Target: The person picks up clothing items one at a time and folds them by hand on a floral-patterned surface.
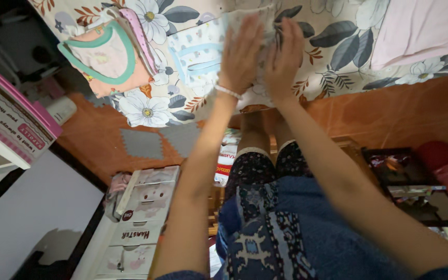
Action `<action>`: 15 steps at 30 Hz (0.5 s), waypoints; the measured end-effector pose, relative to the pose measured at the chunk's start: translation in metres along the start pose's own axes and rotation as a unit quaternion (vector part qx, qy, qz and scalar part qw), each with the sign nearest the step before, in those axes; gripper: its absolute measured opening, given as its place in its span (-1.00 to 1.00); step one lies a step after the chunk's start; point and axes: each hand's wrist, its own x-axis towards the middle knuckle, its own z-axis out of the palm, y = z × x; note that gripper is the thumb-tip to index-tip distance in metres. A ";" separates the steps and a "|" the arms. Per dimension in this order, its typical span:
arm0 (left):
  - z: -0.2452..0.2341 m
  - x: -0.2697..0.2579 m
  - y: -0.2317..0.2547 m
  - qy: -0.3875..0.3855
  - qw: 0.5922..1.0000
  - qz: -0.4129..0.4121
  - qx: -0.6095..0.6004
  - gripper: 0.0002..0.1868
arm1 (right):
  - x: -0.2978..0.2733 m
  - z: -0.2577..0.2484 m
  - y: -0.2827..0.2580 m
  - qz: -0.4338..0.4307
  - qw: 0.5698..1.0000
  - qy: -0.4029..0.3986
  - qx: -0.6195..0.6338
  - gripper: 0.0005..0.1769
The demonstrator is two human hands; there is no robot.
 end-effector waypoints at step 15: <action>0.008 -0.035 -0.010 -0.121 0.980 -0.153 0.045 -0.38 | -0.007 0.026 0.001 0.181 0.960 -0.055 0.206 -0.54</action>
